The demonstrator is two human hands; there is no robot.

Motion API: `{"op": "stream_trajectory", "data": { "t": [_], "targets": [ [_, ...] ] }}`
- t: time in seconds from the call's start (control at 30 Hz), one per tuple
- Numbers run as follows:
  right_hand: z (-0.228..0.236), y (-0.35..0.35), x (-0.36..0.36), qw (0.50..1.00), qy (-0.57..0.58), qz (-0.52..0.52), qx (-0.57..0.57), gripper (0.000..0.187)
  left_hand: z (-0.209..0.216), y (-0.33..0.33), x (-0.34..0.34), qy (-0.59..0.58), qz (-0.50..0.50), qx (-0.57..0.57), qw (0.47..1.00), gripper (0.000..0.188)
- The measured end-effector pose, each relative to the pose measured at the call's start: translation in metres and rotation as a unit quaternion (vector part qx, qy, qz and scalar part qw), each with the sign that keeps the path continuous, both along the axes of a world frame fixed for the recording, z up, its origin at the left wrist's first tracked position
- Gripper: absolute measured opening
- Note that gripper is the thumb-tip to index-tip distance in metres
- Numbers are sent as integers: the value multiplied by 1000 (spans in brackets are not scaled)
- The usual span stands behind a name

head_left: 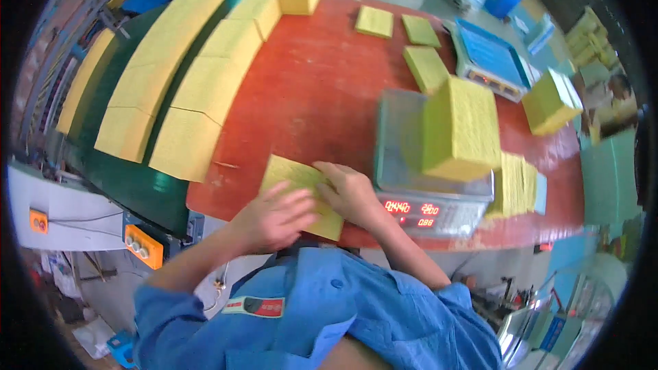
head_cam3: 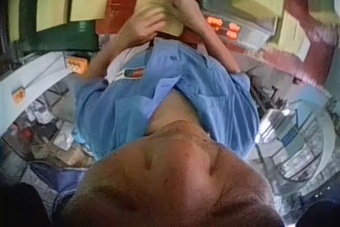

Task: The worker is weighing stacks of yellow pulp or paper sheets on a digital scale and sorting them into groups.

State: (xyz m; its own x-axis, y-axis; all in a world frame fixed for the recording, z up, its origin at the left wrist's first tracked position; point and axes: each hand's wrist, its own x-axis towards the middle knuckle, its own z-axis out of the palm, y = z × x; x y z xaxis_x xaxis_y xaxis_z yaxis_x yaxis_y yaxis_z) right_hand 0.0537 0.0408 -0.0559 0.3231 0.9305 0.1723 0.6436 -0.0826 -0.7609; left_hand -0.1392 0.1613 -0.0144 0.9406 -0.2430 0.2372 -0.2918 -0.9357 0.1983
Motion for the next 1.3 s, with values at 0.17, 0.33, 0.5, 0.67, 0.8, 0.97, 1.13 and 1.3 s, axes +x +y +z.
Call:
{"op": "stream_trajectory", "data": {
  "t": [0.17, 0.33, 0.5, 0.67, 0.8, 0.97, 1.13, 1.3],
  "targets": [
    [-2, -35, -19, 997, -21, 27, -67, 42, -54, -102, -79, -144, 468, -245, 837, 51],
    [-7, -55, -32, 999, -21, 11, -31, 46, -78, -130, -62, -97, 423, -830, 351, 63],
    [-7, -69, -41, 999, 3, -25, -47, 47, -88, -123, -47, -100, 316, -852, 405, 55],
    [-12, -83, -52, 998, 32, -43, -27, 48, -92, -127, -59, -56, 289, -818, 494, 54],
    [-20, -98, -54, 992, 119, -12, -29, 48, -97, -127, -69, -48, 353, -703, 615, 57],
    [-76, -134, -55, 885, 426, -2, -185, 60, -83, -113, -88, -8, 301, -817, 492, 60],
    [-47, -126, -85, 811, 568, 17, -142, 74, -66, -110, -92, -6, 292, -865, 409, 59],
    [8, -128, -65, 837, 547, 12, 7, 78, -19, -102, -74, 8, 249, -805, 538, 60]
  ]
}}
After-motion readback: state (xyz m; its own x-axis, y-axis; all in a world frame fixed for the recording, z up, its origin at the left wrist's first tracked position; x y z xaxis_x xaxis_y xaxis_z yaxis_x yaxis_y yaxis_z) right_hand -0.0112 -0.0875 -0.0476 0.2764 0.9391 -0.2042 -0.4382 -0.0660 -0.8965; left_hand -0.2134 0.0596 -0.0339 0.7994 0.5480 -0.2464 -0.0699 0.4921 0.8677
